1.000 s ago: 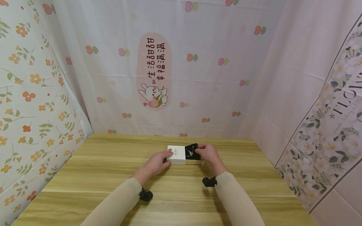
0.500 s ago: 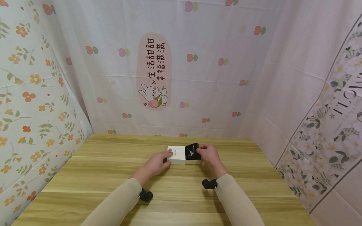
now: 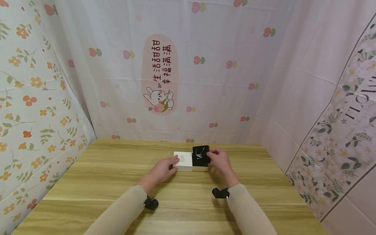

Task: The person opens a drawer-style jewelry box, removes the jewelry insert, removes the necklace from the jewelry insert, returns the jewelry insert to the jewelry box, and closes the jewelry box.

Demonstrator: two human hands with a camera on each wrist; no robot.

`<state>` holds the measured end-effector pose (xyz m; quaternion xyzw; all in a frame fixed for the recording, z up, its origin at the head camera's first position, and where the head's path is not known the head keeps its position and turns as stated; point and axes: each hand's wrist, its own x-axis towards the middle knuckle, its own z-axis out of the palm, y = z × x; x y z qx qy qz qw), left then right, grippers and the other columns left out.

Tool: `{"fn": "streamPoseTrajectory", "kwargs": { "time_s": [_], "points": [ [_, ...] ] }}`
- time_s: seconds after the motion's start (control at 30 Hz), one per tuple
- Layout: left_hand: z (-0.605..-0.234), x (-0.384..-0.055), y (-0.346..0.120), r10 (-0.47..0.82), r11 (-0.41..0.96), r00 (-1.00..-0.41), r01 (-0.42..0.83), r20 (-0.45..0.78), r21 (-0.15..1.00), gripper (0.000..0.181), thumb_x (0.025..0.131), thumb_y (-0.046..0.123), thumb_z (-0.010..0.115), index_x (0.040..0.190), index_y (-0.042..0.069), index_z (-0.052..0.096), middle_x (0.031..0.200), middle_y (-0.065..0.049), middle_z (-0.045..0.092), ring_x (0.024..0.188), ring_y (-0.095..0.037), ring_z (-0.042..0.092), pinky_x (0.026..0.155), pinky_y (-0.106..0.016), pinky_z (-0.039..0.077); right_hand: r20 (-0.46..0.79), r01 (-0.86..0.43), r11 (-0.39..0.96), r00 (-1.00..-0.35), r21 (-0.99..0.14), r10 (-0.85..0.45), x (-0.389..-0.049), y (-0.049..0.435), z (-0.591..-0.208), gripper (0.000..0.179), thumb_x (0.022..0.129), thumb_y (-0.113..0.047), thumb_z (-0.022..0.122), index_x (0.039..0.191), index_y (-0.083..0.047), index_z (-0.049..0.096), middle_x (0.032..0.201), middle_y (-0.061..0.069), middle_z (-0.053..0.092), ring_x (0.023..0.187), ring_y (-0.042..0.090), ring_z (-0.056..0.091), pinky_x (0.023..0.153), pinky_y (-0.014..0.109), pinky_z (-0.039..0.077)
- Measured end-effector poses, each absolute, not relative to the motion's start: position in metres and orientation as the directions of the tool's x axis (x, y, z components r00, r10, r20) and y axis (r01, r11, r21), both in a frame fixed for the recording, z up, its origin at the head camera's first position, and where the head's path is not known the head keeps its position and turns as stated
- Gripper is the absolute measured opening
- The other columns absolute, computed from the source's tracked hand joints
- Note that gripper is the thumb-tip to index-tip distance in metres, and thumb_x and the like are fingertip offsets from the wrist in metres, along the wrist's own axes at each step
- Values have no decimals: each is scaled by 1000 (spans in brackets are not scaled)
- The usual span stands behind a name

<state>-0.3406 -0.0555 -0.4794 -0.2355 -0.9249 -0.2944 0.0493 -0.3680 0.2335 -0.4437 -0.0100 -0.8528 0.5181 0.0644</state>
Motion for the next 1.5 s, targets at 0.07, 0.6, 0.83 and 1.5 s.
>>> {"fn": "streamPoseTrajectory", "kwargs": {
  "time_s": [0.07,0.6,0.83,1.5],
  "points": [
    [-480,-341,-56,406,716,-884,464,230,522,47,109,13,68,155,4,62,167,-13,54,153,-36,55,123,-49,50,107,-60,435,-991,-899,85,-368,234,-444,37,107,-23,69,131,6,70,124,21,73,90,17,61,71,25,52],
    [-481,-340,-55,402,710,-889,455,221,538,46,109,13,68,154,4,63,167,-12,54,153,-35,55,124,-49,49,133,-101,246,-984,-964,117,-358,230,-427,35,109,-27,71,130,1,69,111,-1,71,96,13,61,75,20,55],
    [-482,-341,-55,407,712,-886,460,223,530,46,110,13,67,155,4,62,168,-12,53,153,-35,55,124,-48,49,165,-141,191,-979,-971,116,-358,224,-418,34,108,-25,72,128,2,69,104,-8,68,94,11,61,75,20,56],
    [-479,-342,-54,400,723,-892,448,211,526,47,109,14,69,154,4,63,167,-11,55,153,-34,56,124,-48,49,260,-255,77,-964,-964,65,-347,201,-389,25,107,-18,73,123,0,70,107,-7,70,92,12,61,77,20,57]
  ]
}}
